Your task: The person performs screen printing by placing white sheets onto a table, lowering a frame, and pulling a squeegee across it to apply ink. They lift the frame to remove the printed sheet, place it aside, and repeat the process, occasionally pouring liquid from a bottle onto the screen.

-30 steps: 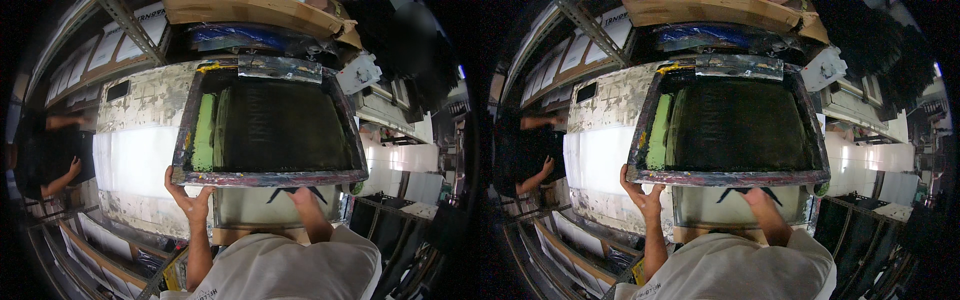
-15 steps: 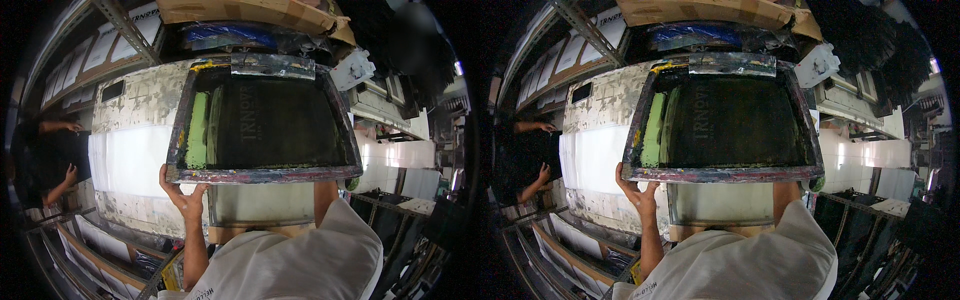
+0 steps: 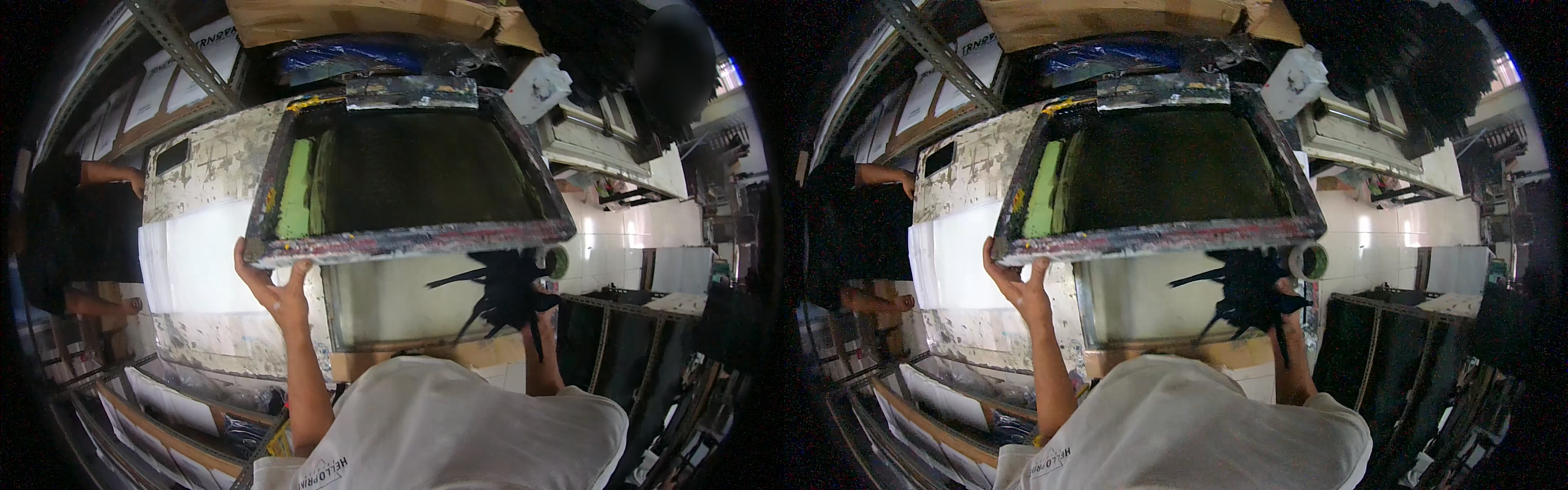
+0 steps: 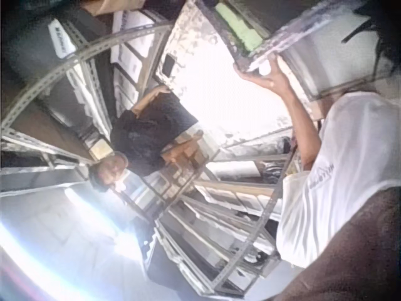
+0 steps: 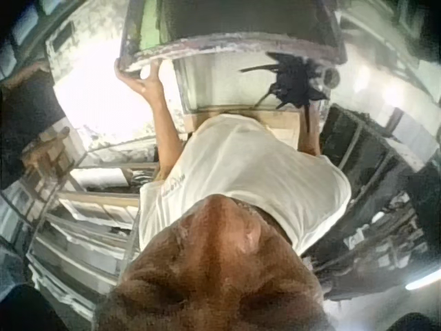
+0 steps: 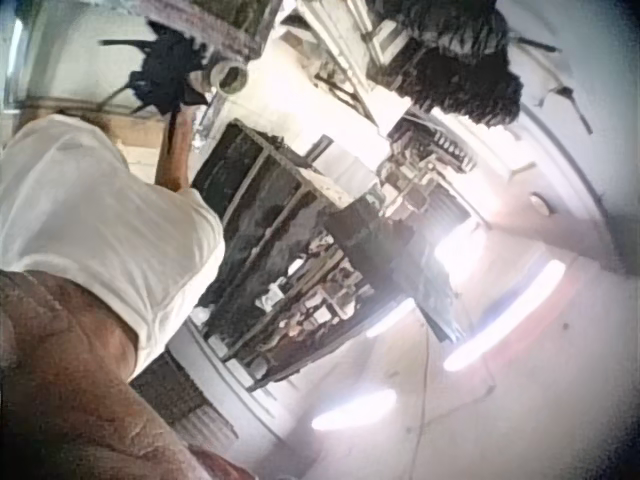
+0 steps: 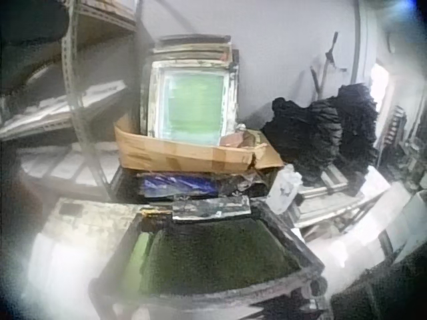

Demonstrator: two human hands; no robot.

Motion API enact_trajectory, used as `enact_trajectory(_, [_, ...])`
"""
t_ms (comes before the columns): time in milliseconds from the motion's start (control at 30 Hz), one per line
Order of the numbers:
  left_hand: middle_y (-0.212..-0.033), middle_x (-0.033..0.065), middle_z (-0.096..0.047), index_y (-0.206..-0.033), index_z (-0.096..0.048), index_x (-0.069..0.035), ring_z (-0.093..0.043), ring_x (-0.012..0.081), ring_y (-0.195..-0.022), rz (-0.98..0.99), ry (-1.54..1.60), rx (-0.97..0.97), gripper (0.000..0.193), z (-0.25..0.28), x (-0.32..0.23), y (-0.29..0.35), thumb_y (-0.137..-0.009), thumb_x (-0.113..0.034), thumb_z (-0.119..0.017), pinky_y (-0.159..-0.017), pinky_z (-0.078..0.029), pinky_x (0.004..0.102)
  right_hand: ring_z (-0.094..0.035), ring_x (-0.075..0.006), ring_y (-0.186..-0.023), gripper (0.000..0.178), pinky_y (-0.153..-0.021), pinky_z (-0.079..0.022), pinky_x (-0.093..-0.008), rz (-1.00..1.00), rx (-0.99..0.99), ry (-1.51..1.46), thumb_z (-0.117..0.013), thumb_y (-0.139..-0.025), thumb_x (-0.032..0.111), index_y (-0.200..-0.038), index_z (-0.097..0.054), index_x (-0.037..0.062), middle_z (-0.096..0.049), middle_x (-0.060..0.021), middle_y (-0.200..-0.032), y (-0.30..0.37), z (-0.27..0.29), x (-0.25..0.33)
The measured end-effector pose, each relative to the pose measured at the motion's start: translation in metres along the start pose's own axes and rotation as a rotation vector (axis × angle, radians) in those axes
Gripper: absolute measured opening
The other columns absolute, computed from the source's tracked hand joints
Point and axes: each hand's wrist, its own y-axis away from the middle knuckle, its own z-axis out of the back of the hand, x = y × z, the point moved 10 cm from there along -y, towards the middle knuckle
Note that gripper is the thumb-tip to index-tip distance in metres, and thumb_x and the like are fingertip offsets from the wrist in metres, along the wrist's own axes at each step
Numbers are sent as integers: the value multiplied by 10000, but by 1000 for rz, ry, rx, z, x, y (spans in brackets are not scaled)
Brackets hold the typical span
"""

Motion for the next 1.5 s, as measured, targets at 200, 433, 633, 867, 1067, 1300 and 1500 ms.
enact_trajectory(200, [-1435, 215, -425, -1492, -335, -66, -410, 332, -1329, -19, -69, 11, 996, -4, -16, -13, -699, -224, -916, -1137, -316, 444, -538, -350, -1247, 502, -1056, -445, -526, 317, -387, 416, -627, -942, 84, -1412, -459, 32, -595, -179, -1284, 68, 54, 44])
enact_trajectory(433, [-1466, 259, -404, -1472, -345, -5, -357, 333, -1384, -82, -41, -6, 965, -14, -53, -36, -709, -207, -902, -1185, -220, 428, -519, -454, -1121, 387, -1021, -346, -580, 496, -780, 1665, -620, -867, 75, -1229, -545, -39, -583, -241, -1148, 68, 96, -12])
enact_trajectory(633, [-1388, 249, -506, -1455, -374, -1, -472, 328, -1294, -94, -4, -32, 952, -14, -65, -47, -709, -256, -907, -1121, -325, 377, -467, -455, -1196, 480, -1016, -339, -595, 475, -636, 1607, -676, -865, 160, -1286, -529, -16, -541, -276, -1222, 60, 108, -16])
enact_trajectory(867, [-1320, 235, -577, -1438, -398, -39, -538, 319, -1234, -92, -52, -53, 965, -13, -62, -46, -672, -300, -924, -1075, -383, 370, -488, -422, -1226, 574, -1055, -352, -567, 560, -610, 1772, -682, -840, 77, -1399, -556, 91, -585, -251, -1214, 96, 80, -18])
enact_trajectory(1067, [-1269, 211, -628, -1442, -411, -85, -586, 316, -1185, -43, -90, -84, 983, -7, -56, -43, -641, -306, -937, -1038, -427, 378, -647, -413, -973, 323, -877, -525, -482, 648, -509, 1670, -746, -730, 40, -1052, -756, 62, -671, -226, -994, 92, 98, 3])
enact_trajectory(1300, [-1233, 206, -657, -1433, -428, -110, -622, 333, -1144, -83, -95, -127, 993, -5, -49, -45, -610, -296, -951, -1000, -468, 388, -686, -392, -944, 382, -787, -553, -479, 367, -406, 2035, -780, -744, 96, -1116, -709, 47, -692, -191, -1047, 95, -7, 85])
enact_trajectory(1500, [-1346, 225, -590, -1518, -338, -69, -596, 351, -1203, -89, 194, -152, 1144, -9, -29, -46, -583, -300, -956, -1032, -453, 408, -330, -510, -1373, 915, -1150, -254, -596, 1433, -269, 1814, -756, -783, 434, -1525, -363, 69, -384, -312, -1460, 74, -201, 141])
